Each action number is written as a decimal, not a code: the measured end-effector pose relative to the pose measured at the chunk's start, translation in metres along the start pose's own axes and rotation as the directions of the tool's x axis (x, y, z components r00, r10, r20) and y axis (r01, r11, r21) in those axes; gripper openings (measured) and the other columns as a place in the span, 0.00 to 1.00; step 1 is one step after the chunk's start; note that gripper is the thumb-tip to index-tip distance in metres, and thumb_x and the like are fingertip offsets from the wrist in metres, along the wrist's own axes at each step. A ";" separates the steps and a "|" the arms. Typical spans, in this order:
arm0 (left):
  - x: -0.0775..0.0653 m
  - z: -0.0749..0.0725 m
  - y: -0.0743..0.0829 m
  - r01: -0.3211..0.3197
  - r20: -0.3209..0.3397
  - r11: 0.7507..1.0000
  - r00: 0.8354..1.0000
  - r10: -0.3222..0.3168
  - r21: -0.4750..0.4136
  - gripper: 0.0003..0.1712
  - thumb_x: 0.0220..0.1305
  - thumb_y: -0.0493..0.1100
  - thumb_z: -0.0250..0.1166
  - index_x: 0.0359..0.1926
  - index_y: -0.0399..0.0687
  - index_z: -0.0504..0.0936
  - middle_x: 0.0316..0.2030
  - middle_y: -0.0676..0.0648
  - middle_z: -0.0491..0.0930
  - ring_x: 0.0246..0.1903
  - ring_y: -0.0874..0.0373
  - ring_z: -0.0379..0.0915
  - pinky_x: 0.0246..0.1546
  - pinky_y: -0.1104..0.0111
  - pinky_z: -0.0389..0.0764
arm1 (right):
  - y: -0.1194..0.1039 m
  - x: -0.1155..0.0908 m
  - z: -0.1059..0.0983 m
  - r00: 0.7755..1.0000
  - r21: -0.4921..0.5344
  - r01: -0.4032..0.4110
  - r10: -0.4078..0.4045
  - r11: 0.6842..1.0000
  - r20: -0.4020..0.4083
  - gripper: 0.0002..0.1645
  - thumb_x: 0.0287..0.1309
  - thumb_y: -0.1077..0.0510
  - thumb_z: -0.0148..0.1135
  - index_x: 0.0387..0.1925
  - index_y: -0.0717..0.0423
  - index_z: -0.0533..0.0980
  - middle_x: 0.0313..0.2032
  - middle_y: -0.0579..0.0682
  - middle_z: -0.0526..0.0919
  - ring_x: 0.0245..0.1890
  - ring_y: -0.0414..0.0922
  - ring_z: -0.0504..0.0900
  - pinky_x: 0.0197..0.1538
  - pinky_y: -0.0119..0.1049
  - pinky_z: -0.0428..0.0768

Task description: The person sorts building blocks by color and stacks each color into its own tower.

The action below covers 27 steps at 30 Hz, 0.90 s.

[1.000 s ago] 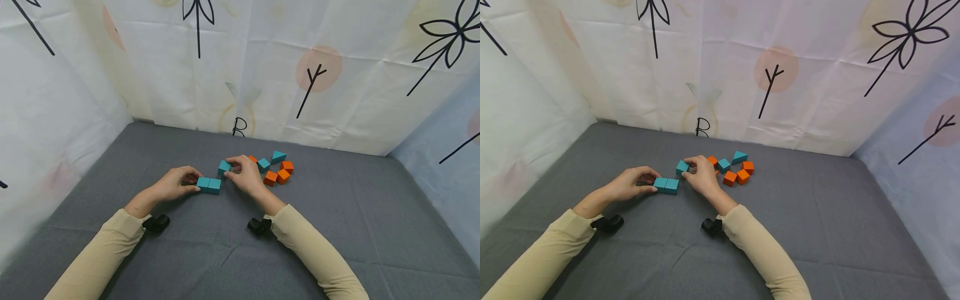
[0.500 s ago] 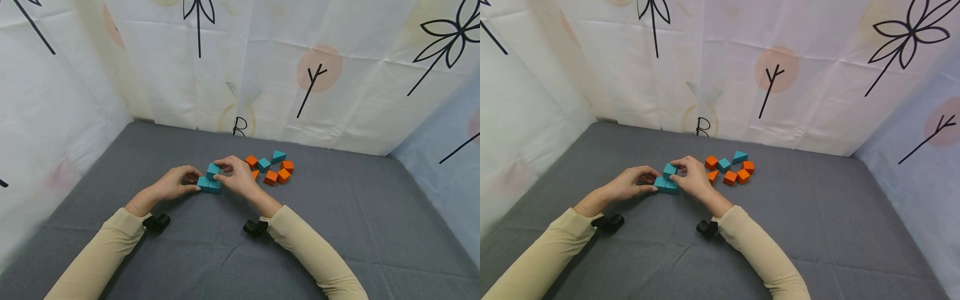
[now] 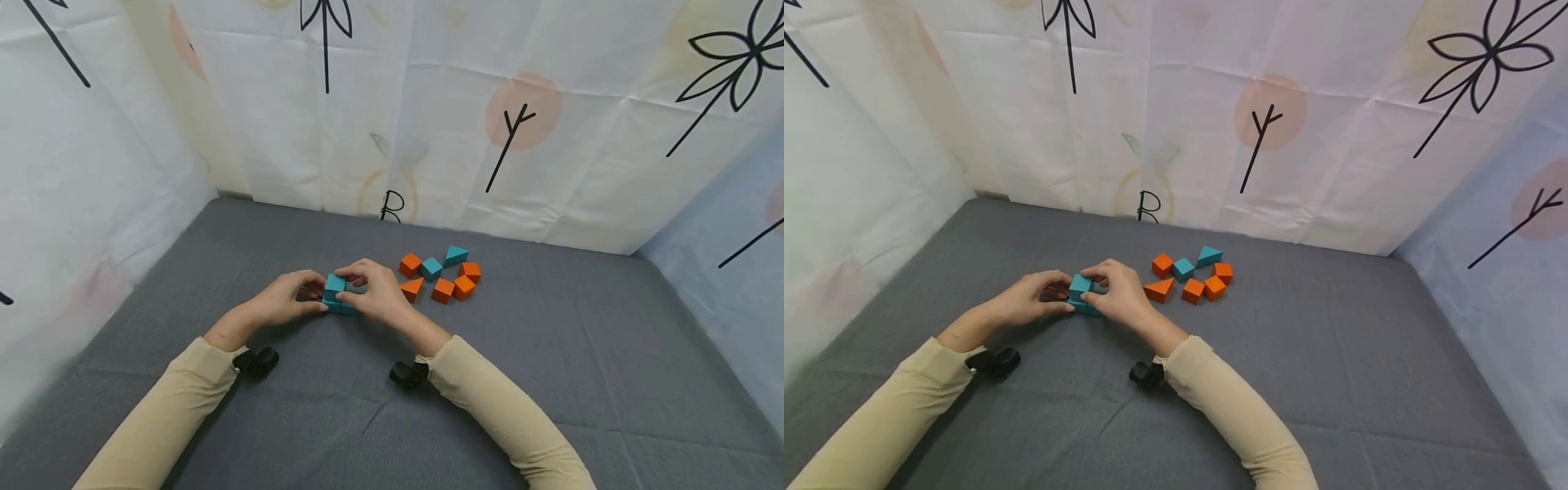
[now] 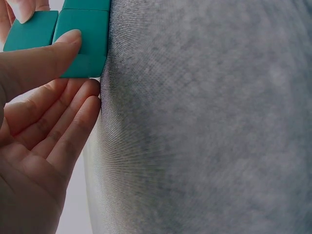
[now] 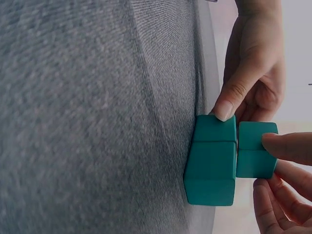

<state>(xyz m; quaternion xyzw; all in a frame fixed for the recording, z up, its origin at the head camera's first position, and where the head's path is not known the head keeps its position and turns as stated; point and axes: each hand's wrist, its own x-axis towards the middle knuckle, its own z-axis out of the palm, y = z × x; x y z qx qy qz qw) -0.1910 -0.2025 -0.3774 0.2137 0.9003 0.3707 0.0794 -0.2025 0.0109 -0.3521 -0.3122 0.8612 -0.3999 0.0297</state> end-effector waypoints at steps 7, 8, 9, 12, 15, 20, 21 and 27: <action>0.001 0.000 0.000 -0.008 0.004 1.000 1.000 0.008 -0.017 0.20 0.63 0.36 0.64 0.53 0.32 0.73 0.48 0.36 0.77 0.50 0.41 0.76 0.54 0.54 0.78 | -0.001 0.000 0.001 1.000 0.004 0.001 -0.001 1.000 0.002 0.22 0.56 0.59 0.68 0.53 0.57 0.79 0.48 0.54 0.79 0.47 0.50 0.80 0.49 0.33 0.81; 0.001 -0.001 0.000 -0.009 0.005 1.000 1.000 0.009 -0.019 0.20 0.63 0.36 0.64 0.53 0.32 0.73 0.48 0.36 0.77 0.50 0.41 0.76 0.54 0.54 0.78 | -0.001 0.000 0.001 1.000 0.005 0.001 -0.001 1.000 0.002 0.22 0.56 0.59 0.68 0.53 0.57 0.79 0.48 0.54 0.80 0.47 0.50 0.80 0.49 0.33 0.81; 0.001 -0.001 0.000 -0.009 0.005 1.000 1.000 0.009 -0.022 0.19 0.63 0.36 0.64 0.53 0.32 0.73 0.48 0.36 0.77 0.50 0.41 0.75 0.54 0.54 0.78 | -0.001 0.000 0.001 1.000 0.005 0.003 -0.003 1.000 0.001 0.21 0.56 0.59 0.68 0.53 0.57 0.79 0.48 0.54 0.80 0.47 0.49 0.80 0.49 0.33 0.81; 0.000 -0.001 0.000 -0.009 0.008 0.999 1.000 0.009 -0.034 0.19 0.63 0.36 0.64 0.53 0.33 0.74 0.48 0.36 0.77 0.51 0.41 0.75 0.55 0.54 0.77 | 0.000 0.000 0.002 1.000 0.006 0.008 -0.008 1.000 0.002 0.21 0.56 0.59 0.68 0.53 0.57 0.79 0.48 0.53 0.80 0.46 0.49 0.80 0.49 0.33 0.81; 0.000 -0.001 0.000 -0.003 0.013 0.999 1.000 0.003 -0.045 0.19 0.63 0.35 0.65 0.53 0.32 0.73 0.48 0.36 0.76 0.51 0.41 0.75 0.55 0.54 0.77 | 0.001 0.001 0.003 1.000 0.007 0.006 -0.006 1.000 0.006 0.22 0.56 0.58 0.69 0.53 0.57 0.79 0.48 0.53 0.80 0.46 0.49 0.80 0.49 0.32 0.80; 0.001 -0.001 -0.001 0.005 0.020 0.999 1.000 -0.004 -0.052 0.20 0.62 0.36 0.65 0.53 0.32 0.73 0.48 0.35 0.76 0.51 0.40 0.75 0.55 0.54 0.77 | 0.002 0.002 0.005 1.000 0.009 0.003 -0.004 1.000 0.009 0.22 0.56 0.58 0.68 0.53 0.56 0.79 0.48 0.53 0.80 0.46 0.49 0.80 0.49 0.32 0.81; 0.001 -0.001 -0.001 0.005 0.020 0.999 1.000 -0.004 -0.051 0.20 0.62 0.36 0.65 0.53 0.32 0.73 0.48 0.36 0.76 0.52 0.40 0.75 0.56 0.54 0.77 | 0.002 0.001 0.005 1.000 0.010 0.004 -0.005 1.000 0.008 0.22 0.56 0.59 0.68 0.53 0.56 0.79 0.48 0.54 0.80 0.46 0.49 0.80 0.49 0.32 0.81; 0.000 -0.001 -0.001 0.010 0.016 0.999 1.000 -0.009 -0.053 0.19 0.62 0.35 0.65 0.53 0.32 0.73 0.48 0.35 0.76 0.52 0.40 0.75 0.55 0.54 0.77 | 0.004 -0.002 0.005 1.000 0.016 -0.001 0.001 1.000 0.016 0.24 0.56 0.59 0.69 0.56 0.55 0.77 0.49 0.54 0.79 0.48 0.48 0.80 0.50 0.33 0.80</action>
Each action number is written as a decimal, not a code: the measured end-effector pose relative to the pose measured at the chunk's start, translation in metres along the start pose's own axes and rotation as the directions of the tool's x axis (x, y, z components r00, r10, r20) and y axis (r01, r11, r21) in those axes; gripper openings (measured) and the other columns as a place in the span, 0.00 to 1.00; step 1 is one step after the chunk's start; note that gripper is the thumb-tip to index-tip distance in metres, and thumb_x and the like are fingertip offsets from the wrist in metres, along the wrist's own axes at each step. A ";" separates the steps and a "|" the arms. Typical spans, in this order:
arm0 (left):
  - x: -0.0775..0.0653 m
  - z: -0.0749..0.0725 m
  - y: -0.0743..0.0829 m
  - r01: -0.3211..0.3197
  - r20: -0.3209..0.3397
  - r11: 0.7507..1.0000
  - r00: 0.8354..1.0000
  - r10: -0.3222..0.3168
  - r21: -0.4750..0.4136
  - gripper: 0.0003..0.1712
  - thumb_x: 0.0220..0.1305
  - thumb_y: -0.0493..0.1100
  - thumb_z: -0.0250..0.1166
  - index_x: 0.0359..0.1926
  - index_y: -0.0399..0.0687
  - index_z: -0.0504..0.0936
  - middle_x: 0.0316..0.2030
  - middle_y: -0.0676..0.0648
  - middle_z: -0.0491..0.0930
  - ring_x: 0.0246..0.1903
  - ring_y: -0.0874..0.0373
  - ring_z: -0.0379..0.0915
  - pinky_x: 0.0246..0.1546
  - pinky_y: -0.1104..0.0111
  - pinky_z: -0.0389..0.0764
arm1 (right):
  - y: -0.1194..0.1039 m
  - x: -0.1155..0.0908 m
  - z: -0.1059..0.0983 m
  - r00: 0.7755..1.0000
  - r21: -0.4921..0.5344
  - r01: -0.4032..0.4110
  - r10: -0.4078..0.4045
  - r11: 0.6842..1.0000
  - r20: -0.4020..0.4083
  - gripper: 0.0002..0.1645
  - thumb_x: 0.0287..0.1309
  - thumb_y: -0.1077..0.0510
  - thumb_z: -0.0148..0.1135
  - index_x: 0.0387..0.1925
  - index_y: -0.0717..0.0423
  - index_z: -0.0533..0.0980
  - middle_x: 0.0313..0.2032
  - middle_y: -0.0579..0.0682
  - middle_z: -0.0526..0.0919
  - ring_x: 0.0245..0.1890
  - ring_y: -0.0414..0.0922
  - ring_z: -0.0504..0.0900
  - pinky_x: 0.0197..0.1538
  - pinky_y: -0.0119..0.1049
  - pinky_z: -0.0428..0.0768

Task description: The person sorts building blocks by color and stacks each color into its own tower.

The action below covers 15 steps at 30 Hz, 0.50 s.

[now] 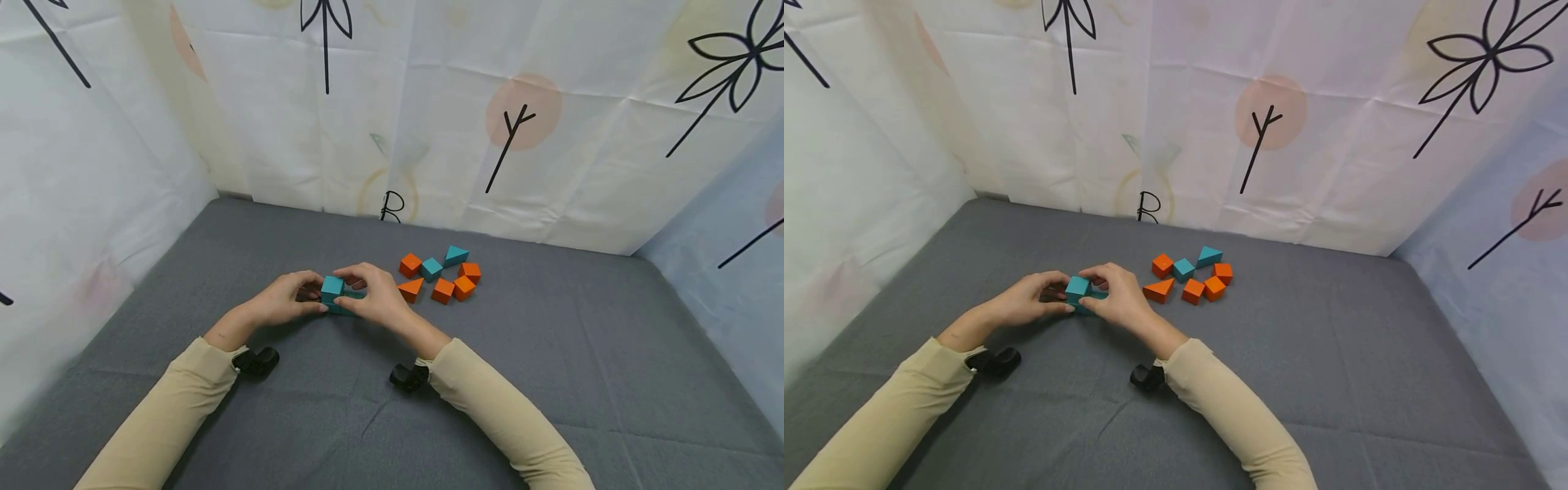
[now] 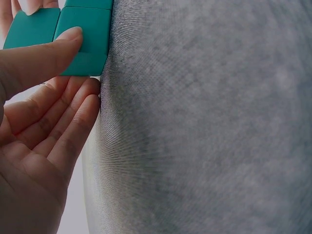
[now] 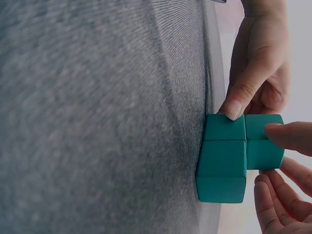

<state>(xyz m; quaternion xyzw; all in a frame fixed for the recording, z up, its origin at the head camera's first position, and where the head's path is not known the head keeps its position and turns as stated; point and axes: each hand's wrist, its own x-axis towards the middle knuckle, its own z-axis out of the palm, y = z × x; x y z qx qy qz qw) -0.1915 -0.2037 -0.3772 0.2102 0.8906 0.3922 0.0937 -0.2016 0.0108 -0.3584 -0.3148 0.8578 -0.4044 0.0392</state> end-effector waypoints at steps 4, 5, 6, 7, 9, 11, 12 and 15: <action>0.000 0.000 0.000 0.004 0.001 1.000 1.000 -0.004 -0.001 0.20 0.62 0.35 0.65 0.53 0.31 0.73 0.48 0.35 0.76 0.52 0.40 0.75 0.55 0.54 0.77 | 0.003 -0.002 -0.003 1.000 0.011 -0.022 0.021 1.000 0.013 0.26 0.56 0.58 0.68 0.57 0.55 0.76 0.51 0.55 0.79 0.50 0.49 0.79 0.52 0.36 0.80; 0.000 0.000 0.001 0.006 0.000 1.000 1.000 -0.006 0.001 0.20 0.62 0.36 0.65 0.53 0.31 0.73 0.48 0.35 0.76 0.52 0.40 0.75 0.55 0.54 0.77 | 0.004 -0.003 -0.004 1.000 0.013 -0.022 0.022 1.000 0.013 0.26 0.56 0.57 0.68 0.58 0.55 0.76 0.51 0.55 0.78 0.50 0.50 0.79 0.52 0.37 0.80; 0.000 0.000 0.001 0.009 -0.001 1.000 1.000 -0.009 0.005 0.20 0.62 0.36 0.65 0.53 0.32 0.73 0.48 0.35 0.77 0.52 0.40 0.75 0.55 0.54 0.77 | 0.005 -0.004 -0.006 1.000 0.015 -0.026 0.026 1.000 0.012 0.27 0.56 0.57 0.69 0.58 0.55 0.75 0.51 0.55 0.78 0.50 0.50 0.79 0.53 0.37 0.80; 0.000 0.000 0.001 0.012 -0.002 1.000 1.000 -0.012 0.008 0.20 0.62 0.36 0.65 0.53 0.32 0.73 0.48 0.36 0.77 0.51 0.40 0.75 0.55 0.53 0.77 | 0.006 -0.005 -0.007 0.999 0.016 -0.032 0.032 0.999 0.010 0.28 0.56 0.57 0.69 0.58 0.55 0.75 0.52 0.55 0.78 0.51 0.50 0.79 0.53 0.38 0.80; 0.000 0.000 0.001 0.017 -0.004 1.000 1.000 -0.017 0.017 0.20 0.62 0.36 0.65 0.53 0.32 0.73 0.47 0.36 0.77 0.51 0.41 0.75 0.55 0.53 0.77 | 0.010 -0.006 -0.011 0.999 0.012 -0.042 0.042 0.999 0.000 0.29 0.55 0.56 0.70 0.59 0.56 0.75 0.52 0.55 0.78 0.51 0.50 0.78 0.53 0.39 0.80; 0.000 0.000 0.001 0.022 -0.004 0.999 1.000 -0.022 0.023 0.20 0.62 0.37 0.65 0.53 0.32 0.73 0.47 0.36 0.77 0.51 0.41 0.75 0.55 0.53 0.77 | 0.013 -0.008 -0.014 0.998 0.012 -0.055 0.056 0.998 -0.014 0.30 0.54 0.56 0.70 0.59 0.55 0.75 0.53 0.55 0.77 0.52 0.51 0.78 0.54 0.41 0.80; 0.000 0.000 0.002 0.023 -0.004 0.999 1.000 -0.023 0.024 0.20 0.62 0.37 0.65 0.53 0.32 0.73 0.47 0.36 0.77 0.51 0.41 0.75 0.55 0.53 0.77 | 0.014 -0.009 -0.016 0.998 0.013 -0.066 0.066 0.998 -0.020 0.30 0.54 0.55 0.70 0.59 0.55 0.75 0.53 0.54 0.77 0.52 0.51 0.78 0.54 0.42 0.79; 0.000 0.000 0.002 0.025 -0.003 0.999 1.000 -0.025 0.023 0.20 0.62 0.37 0.65 0.53 0.32 0.73 0.48 0.36 0.77 0.52 0.40 0.75 0.55 0.52 0.77 | 0.020 -0.011 -0.022 0.996 0.017 -0.083 0.084 0.996 -0.042 0.30 0.54 0.55 0.71 0.59 0.55 0.75 0.54 0.54 0.77 0.53 0.52 0.77 0.55 0.43 0.79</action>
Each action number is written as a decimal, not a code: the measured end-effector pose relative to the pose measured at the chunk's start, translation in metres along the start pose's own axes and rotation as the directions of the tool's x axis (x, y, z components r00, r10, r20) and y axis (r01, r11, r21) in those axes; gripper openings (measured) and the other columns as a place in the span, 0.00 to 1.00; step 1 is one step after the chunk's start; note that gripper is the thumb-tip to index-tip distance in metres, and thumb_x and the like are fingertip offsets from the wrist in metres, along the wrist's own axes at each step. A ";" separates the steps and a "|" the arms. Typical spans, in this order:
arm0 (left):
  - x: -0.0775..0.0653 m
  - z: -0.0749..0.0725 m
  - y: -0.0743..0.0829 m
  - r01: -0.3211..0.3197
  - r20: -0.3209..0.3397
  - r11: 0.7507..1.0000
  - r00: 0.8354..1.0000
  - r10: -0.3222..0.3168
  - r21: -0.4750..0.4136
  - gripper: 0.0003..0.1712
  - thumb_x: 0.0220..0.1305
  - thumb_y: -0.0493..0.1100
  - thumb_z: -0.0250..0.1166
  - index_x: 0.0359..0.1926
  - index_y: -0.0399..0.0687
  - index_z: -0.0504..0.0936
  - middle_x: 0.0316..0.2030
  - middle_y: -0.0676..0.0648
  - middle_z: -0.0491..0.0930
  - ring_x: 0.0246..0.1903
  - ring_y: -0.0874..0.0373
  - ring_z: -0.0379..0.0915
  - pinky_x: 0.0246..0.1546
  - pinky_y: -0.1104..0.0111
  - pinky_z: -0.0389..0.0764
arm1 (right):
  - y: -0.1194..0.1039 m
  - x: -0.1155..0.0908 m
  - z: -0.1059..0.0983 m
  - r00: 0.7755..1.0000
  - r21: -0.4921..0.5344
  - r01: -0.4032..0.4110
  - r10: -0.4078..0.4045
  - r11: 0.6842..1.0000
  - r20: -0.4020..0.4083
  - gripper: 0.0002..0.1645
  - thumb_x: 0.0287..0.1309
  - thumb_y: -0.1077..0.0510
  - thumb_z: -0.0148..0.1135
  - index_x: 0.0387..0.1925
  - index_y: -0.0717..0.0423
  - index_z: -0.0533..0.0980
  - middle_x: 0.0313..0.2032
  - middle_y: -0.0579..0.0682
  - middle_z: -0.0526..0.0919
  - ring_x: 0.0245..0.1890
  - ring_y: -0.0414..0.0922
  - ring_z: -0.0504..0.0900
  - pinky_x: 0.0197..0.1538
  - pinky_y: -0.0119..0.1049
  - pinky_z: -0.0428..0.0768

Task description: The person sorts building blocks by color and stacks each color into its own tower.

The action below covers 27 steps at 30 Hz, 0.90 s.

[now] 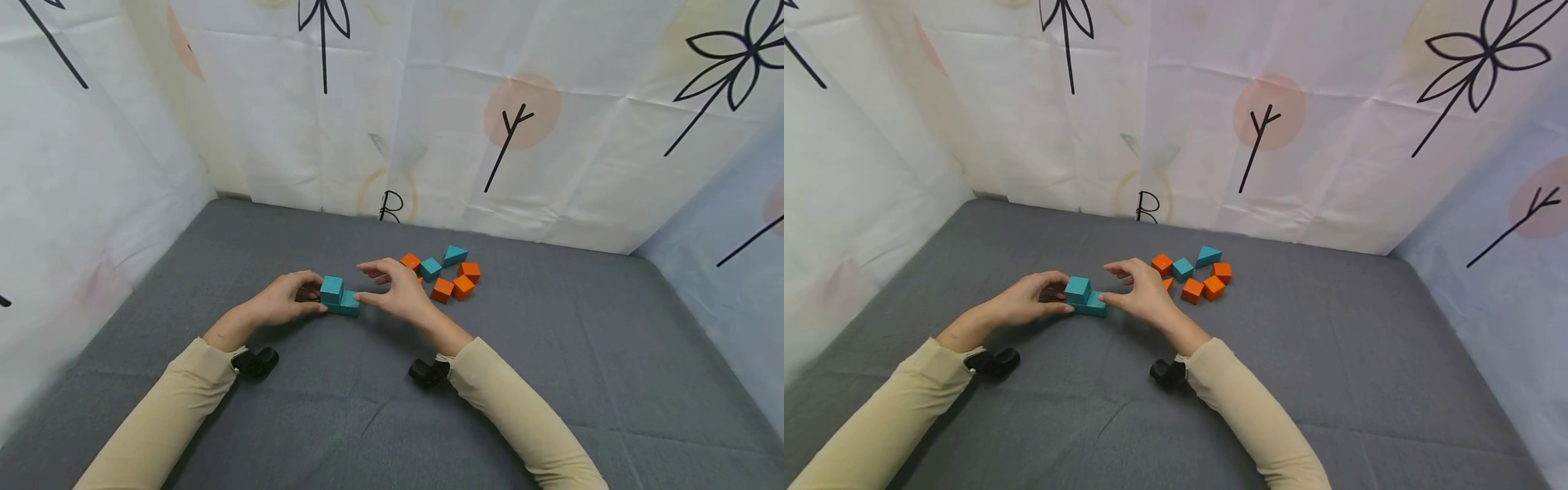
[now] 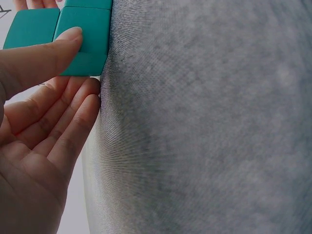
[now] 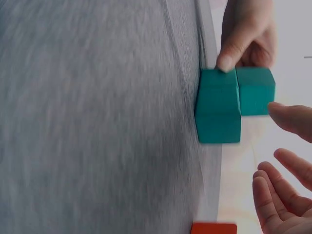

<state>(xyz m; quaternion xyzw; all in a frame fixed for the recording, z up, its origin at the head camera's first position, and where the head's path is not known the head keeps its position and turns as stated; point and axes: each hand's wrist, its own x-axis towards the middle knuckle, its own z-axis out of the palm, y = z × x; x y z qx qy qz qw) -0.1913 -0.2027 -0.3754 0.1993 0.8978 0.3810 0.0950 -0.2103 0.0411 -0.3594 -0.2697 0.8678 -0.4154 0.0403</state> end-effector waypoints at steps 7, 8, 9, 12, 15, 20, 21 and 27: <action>-0.001 0.001 0.000 0.017 -0.003 1.000 1.000 -0.017 0.006 0.21 0.63 0.37 0.65 0.54 0.32 0.73 0.50 0.35 0.76 0.53 0.39 0.74 0.56 0.52 0.76 | 0.011 -0.002 -0.014 0.998 0.026 -0.029 0.030 0.999 -0.052 0.28 0.55 0.56 0.70 0.58 0.57 0.75 0.53 0.55 0.77 0.53 0.54 0.77 0.52 0.42 0.81; -0.001 0.001 0.000 0.017 -0.003 1.000 1.000 -0.017 0.007 0.21 0.63 0.37 0.65 0.54 0.32 0.73 0.50 0.35 0.76 0.53 0.39 0.74 0.56 0.52 0.76 | 0.012 -0.002 -0.016 0.998 0.028 -0.031 0.033 0.999 -0.059 0.28 0.55 0.56 0.69 0.58 0.57 0.76 0.53 0.55 0.77 0.53 0.54 0.77 0.52 0.42 0.81; -0.001 0.001 0.000 0.016 -0.002 1.000 1.000 -0.016 0.007 0.21 0.63 0.37 0.65 0.54 0.32 0.73 0.50 0.35 0.76 0.53 0.39 0.74 0.56 0.52 0.76 | 0.014 -0.002 -0.018 0.997 0.033 -0.033 0.035 0.999 -0.067 0.27 0.55 0.57 0.69 0.57 0.58 0.76 0.53 0.56 0.76 0.53 0.55 0.76 0.53 0.43 0.80; -0.001 0.001 0.000 0.010 0.000 1.000 1.000 -0.010 0.008 0.21 0.63 0.37 0.65 0.55 0.32 0.72 0.50 0.34 0.76 0.53 0.39 0.74 0.55 0.52 0.76 | 0.017 -0.002 -0.024 0.995 0.034 -0.043 0.046 0.999 -0.092 0.26 0.55 0.58 0.69 0.56 0.59 0.76 0.53 0.57 0.77 0.53 0.54 0.77 0.55 0.46 0.79; -0.001 0.000 0.001 0.007 0.002 1.000 1.000 -0.007 0.011 0.22 0.63 0.37 0.65 0.55 0.31 0.72 0.50 0.34 0.76 0.53 0.39 0.74 0.55 0.52 0.76 | 0.021 -0.003 -0.029 0.991 0.030 -0.062 0.065 0.998 -0.118 0.25 0.55 0.58 0.69 0.55 0.59 0.77 0.53 0.58 0.77 0.51 0.55 0.77 0.55 0.48 0.79; -0.002 0.000 0.001 0.013 0.002 1.000 1.000 -0.013 0.006 0.22 0.63 0.37 0.65 0.55 0.32 0.72 0.50 0.34 0.76 0.53 0.39 0.74 0.55 0.52 0.76 | 0.026 -0.004 -0.037 0.985 -0.003 -0.097 0.095 0.995 -0.145 0.24 0.56 0.57 0.68 0.55 0.58 0.78 0.53 0.56 0.77 0.50 0.55 0.77 0.54 0.49 0.79; -0.002 0.000 0.001 0.014 0.002 1.000 1.000 -0.014 0.003 0.22 0.63 0.37 0.65 0.55 0.32 0.72 0.50 0.34 0.76 0.53 0.39 0.74 0.55 0.52 0.76 | 0.027 -0.004 -0.039 0.984 -0.011 -0.100 0.098 0.995 -0.151 0.24 0.56 0.57 0.68 0.55 0.57 0.78 0.53 0.56 0.77 0.50 0.55 0.77 0.54 0.49 0.79; -0.002 0.001 0.001 0.010 -0.001 1.000 1.000 -0.010 0.002 0.21 0.63 0.37 0.64 0.55 0.32 0.72 0.50 0.34 0.76 0.53 0.39 0.74 0.55 0.52 0.76 | 0.033 -0.006 -0.048 0.977 -0.021 -0.129 0.123 0.991 -0.173 0.23 0.58 0.56 0.67 0.55 0.57 0.78 0.55 0.57 0.75 0.50 0.56 0.76 0.55 0.49 0.78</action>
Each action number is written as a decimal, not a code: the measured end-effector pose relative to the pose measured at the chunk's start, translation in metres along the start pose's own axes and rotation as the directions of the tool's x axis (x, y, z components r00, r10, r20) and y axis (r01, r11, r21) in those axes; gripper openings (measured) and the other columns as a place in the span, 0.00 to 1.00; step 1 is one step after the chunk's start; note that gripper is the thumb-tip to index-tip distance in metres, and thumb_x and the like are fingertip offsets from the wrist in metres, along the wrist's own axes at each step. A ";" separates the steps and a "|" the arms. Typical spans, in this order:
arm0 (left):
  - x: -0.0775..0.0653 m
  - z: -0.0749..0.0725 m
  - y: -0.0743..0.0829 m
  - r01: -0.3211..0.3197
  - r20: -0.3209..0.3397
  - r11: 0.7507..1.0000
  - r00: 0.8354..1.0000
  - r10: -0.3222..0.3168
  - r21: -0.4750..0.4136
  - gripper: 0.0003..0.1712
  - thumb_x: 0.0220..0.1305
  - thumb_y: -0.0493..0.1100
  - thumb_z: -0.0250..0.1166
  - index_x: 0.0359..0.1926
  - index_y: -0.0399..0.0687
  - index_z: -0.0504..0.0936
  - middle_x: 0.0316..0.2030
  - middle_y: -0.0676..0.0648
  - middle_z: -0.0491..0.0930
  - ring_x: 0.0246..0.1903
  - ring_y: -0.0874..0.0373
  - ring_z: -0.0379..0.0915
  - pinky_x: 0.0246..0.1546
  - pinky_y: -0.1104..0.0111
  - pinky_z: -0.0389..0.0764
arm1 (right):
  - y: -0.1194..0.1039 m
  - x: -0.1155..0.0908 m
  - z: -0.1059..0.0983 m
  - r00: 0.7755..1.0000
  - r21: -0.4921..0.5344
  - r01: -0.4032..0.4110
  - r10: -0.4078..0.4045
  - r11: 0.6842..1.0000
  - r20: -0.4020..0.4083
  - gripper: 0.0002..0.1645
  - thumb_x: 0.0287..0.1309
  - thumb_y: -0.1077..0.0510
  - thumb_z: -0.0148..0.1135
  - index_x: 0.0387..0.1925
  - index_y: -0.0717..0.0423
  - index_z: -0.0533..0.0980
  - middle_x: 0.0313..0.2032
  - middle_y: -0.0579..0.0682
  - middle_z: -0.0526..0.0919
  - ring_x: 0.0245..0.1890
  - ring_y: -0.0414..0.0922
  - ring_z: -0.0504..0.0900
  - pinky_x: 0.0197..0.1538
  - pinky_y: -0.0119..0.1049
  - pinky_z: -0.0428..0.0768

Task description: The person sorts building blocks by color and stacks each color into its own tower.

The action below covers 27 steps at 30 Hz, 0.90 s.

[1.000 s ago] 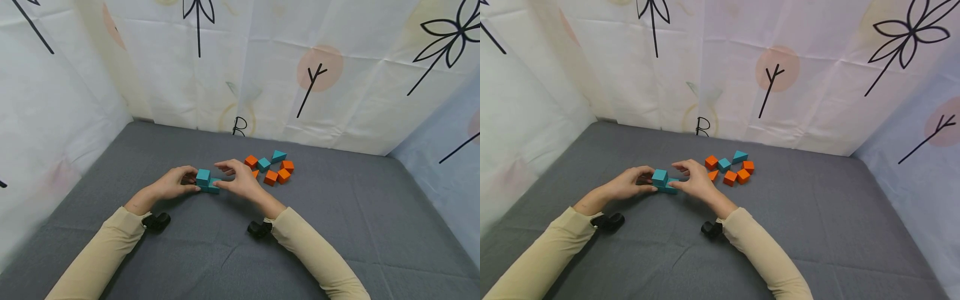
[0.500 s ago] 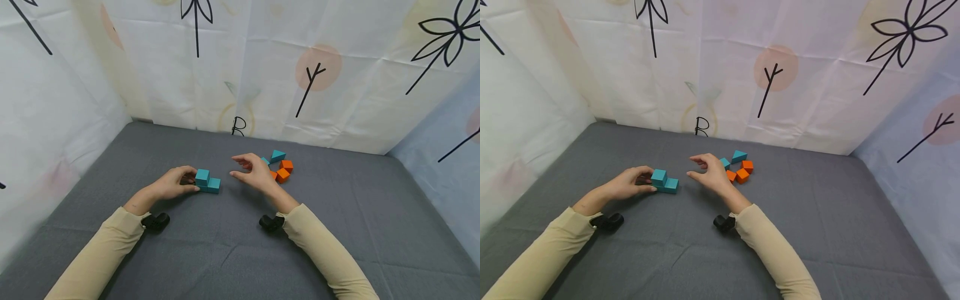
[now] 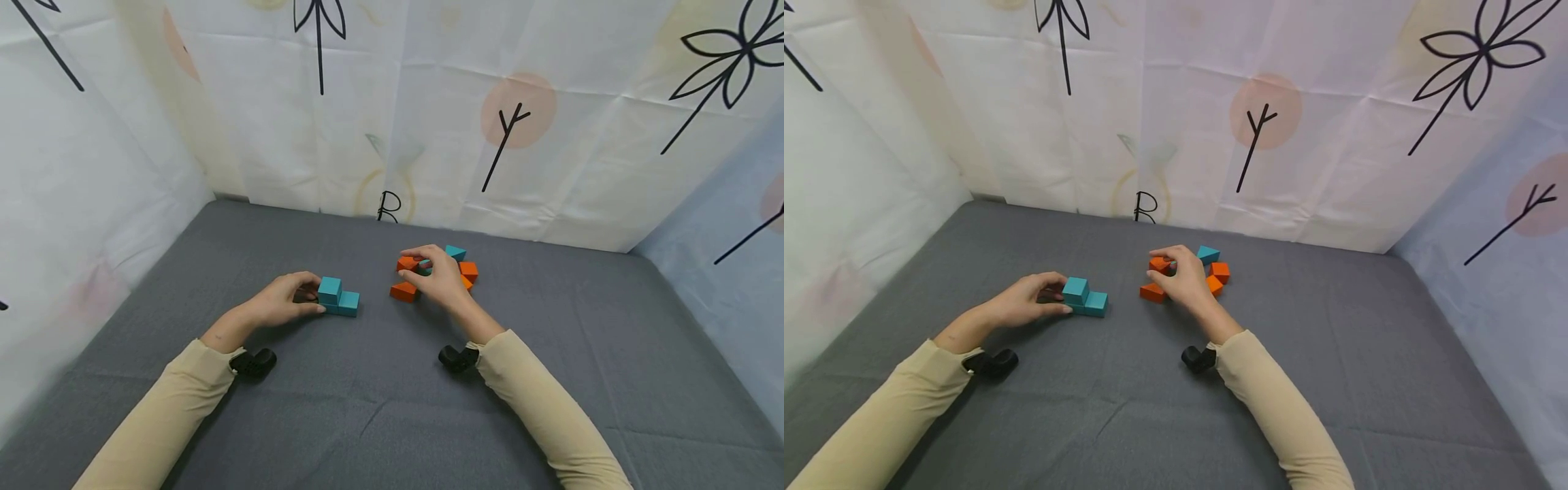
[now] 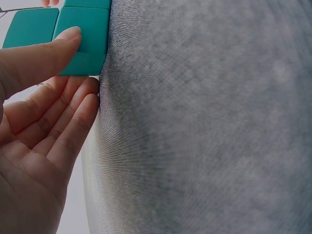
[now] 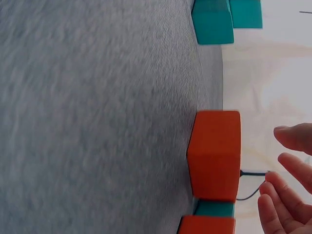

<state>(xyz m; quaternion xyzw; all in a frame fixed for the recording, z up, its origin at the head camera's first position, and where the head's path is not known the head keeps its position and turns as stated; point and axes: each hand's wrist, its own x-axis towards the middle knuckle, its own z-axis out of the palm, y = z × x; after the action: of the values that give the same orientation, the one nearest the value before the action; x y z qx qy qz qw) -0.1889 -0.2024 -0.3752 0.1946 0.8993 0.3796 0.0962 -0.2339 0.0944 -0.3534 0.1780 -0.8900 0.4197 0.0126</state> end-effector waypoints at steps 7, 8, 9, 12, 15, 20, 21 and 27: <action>-0.001 0.000 -0.001 -0.017 -0.002 1.000 1.000 0.017 0.002 0.21 0.63 0.37 0.64 0.54 0.32 0.72 0.50 0.34 0.76 0.53 0.39 0.74 0.56 0.52 0.76 | 0.005 -0.002 -0.010 0.999 -0.015 -0.031 0.031 0.999 -0.016 0.21 0.60 0.59 0.63 0.56 0.56 0.77 0.59 0.57 0.73 0.56 0.57 0.74 0.60 0.50 0.74; -0.001 0.000 -0.001 -0.018 -0.002 1.000 1.000 0.018 0.001 0.21 0.63 0.37 0.64 0.54 0.32 0.73 0.49 0.35 0.76 0.53 0.39 0.74 0.56 0.52 0.76 | 0.006 -0.002 -0.011 0.999 -0.023 -0.035 0.034 0.999 -0.014 0.22 0.59 0.60 0.62 0.56 0.56 0.77 0.59 0.57 0.73 0.57 0.57 0.73 0.60 0.50 0.74; -0.001 0.000 -0.001 -0.019 -0.002 1.000 1.000 0.019 0.001 0.21 0.63 0.37 0.64 0.54 0.32 0.73 0.49 0.35 0.76 0.53 0.39 0.74 0.56 0.52 0.76 | 0.007 -0.002 -0.012 0.999 -0.032 -0.037 0.037 0.999 -0.010 0.22 0.59 0.61 0.62 0.57 0.56 0.77 0.60 0.57 0.72 0.58 0.58 0.73 0.61 0.51 0.74; -0.001 0.001 -0.002 -0.019 -0.002 1.000 1.000 0.019 0.000 0.21 0.63 0.37 0.64 0.54 0.32 0.73 0.50 0.35 0.76 0.53 0.39 0.74 0.56 0.52 0.76 | 0.009 -0.003 -0.015 0.999 -0.055 -0.043 0.043 0.998 0.010 0.25 0.59 0.62 0.60 0.59 0.55 0.75 0.62 0.56 0.71 0.60 0.59 0.72 0.61 0.52 0.74; -0.001 0.001 -0.002 -0.019 -0.004 1.000 1.000 0.019 0.001 0.21 0.63 0.37 0.64 0.54 0.32 0.73 0.50 0.35 0.76 0.52 0.39 0.74 0.55 0.52 0.76 | 0.012 -0.004 -0.016 0.998 -0.071 -0.044 0.046 0.997 0.035 0.27 0.59 0.63 0.60 0.61 0.55 0.73 0.64 0.56 0.69 0.62 0.59 0.70 0.61 0.53 0.74; -0.001 0.001 -0.001 -0.020 -0.003 1.000 1.000 0.020 -0.003 0.21 0.63 0.37 0.65 0.54 0.32 0.73 0.50 0.35 0.76 0.52 0.39 0.74 0.55 0.52 0.76 | 0.017 -0.003 -0.017 0.996 -0.102 -0.060 0.067 0.993 0.065 0.29 0.60 0.64 0.58 0.64 0.56 0.70 0.67 0.57 0.67 0.63 0.60 0.69 0.60 0.54 0.74; -0.001 0.001 -0.001 -0.020 -0.003 1.000 1.000 0.020 -0.005 0.21 0.63 0.37 0.65 0.54 0.32 0.73 0.50 0.35 0.76 0.52 0.39 0.74 0.55 0.52 0.76 | 0.018 -0.003 -0.018 0.995 -0.107 -0.065 0.072 0.992 0.068 0.29 0.60 0.64 0.58 0.64 0.56 0.70 0.67 0.57 0.67 0.63 0.60 0.69 0.60 0.54 0.74; 0.000 0.001 -0.001 -0.017 -0.003 1.000 1.000 0.017 -0.010 0.21 0.63 0.37 0.65 0.55 0.33 0.73 0.50 0.35 0.76 0.53 0.40 0.74 0.56 0.53 0.76 | 0.021 -0.001 -0.019 0.987 -0.138 -0.119 0.132 0.983 0.089 0.30 0.60 0.66 0.57 0.65 0.56 0.69 0.67 0.58 0.66 0.64 0.60 0.68 0.59 0.54 0.75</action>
<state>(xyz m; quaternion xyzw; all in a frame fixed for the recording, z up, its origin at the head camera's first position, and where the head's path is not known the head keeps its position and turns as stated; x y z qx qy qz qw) -0.1885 -0.2026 -0.3773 0.2012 0.8958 0.3853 0.0927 -0.2421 0.1210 -0.3571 0.1406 -0.9248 0.3506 -0.0459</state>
